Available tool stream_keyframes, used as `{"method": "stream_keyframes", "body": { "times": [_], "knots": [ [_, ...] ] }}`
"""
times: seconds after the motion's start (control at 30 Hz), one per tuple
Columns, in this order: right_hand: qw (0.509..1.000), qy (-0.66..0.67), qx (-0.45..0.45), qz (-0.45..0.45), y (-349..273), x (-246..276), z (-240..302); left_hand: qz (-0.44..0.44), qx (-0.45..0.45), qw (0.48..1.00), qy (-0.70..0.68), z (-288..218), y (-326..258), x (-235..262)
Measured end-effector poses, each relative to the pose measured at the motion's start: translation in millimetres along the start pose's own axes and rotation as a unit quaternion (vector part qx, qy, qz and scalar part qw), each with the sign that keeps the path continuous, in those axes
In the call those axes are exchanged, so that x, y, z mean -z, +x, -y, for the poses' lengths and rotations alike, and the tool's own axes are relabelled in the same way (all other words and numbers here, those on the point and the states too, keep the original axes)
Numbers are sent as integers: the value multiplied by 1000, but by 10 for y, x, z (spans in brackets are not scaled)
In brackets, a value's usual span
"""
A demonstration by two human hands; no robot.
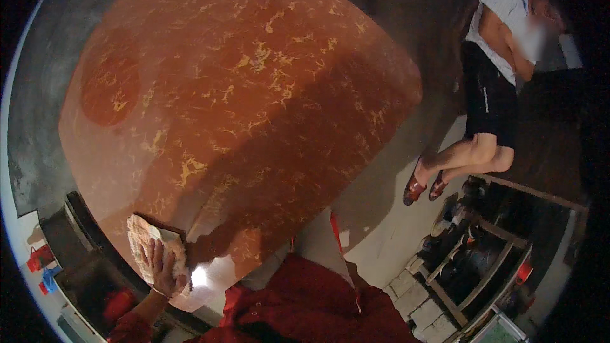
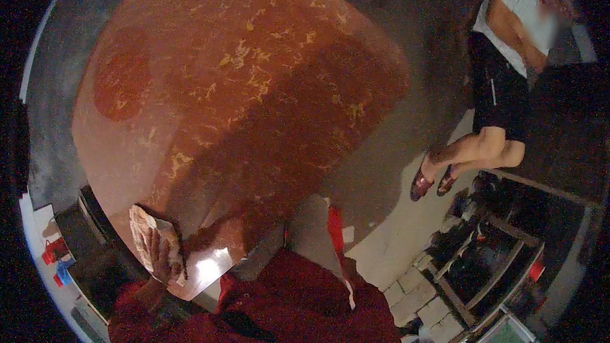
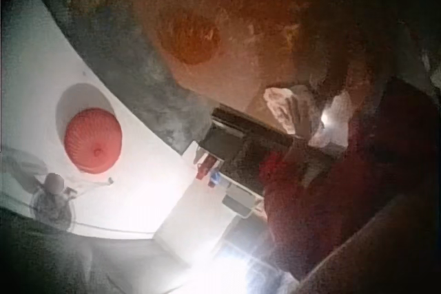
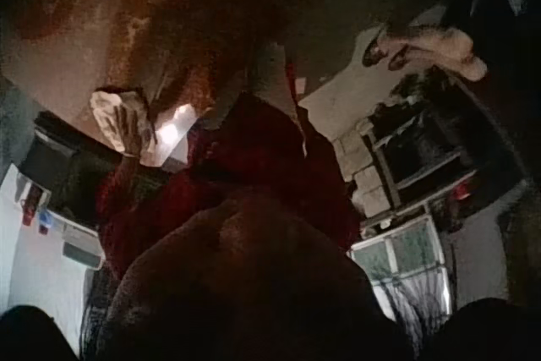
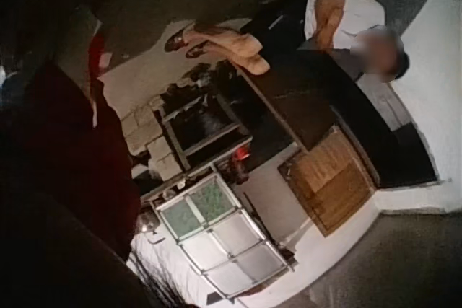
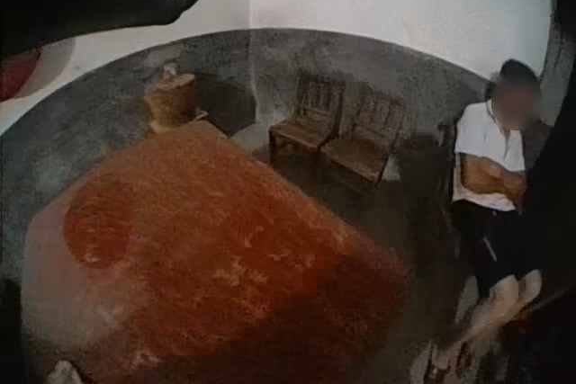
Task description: The person wipes the surface of a large, reddish-brown table using a white cloth. The camera is mounted on the person's head and moves erratically, often obscuring the view of the table and hands.
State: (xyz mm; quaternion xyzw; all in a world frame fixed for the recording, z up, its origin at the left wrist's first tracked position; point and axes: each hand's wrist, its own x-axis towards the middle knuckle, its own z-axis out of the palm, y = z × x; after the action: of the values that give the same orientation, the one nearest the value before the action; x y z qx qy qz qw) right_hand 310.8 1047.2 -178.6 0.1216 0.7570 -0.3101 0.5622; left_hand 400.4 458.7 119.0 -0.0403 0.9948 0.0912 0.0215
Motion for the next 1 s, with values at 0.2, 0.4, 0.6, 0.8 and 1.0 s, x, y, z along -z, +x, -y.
{"method": "stream_keyframes", "body": {
  "times": [0.2,0.4,0.6,0.8,1.0],
  "knots": [
    [999,-21,28,-15,258,93,73,-8,10,1000,-8,-152,40,68],
    [997,-15,71,-34,521,185,21,-35,3,999,10,-250,212,181],
    [991,45,113,-61,533,320,21,-66,20,997,18,-339,267,242],
    [979,135,136,-64,505,512,150,-99,73,992,37,-447,290,140],
    [957,250,135,-59,328,786,466,-78,91,992,38,-570,258,157]
  ]
}}
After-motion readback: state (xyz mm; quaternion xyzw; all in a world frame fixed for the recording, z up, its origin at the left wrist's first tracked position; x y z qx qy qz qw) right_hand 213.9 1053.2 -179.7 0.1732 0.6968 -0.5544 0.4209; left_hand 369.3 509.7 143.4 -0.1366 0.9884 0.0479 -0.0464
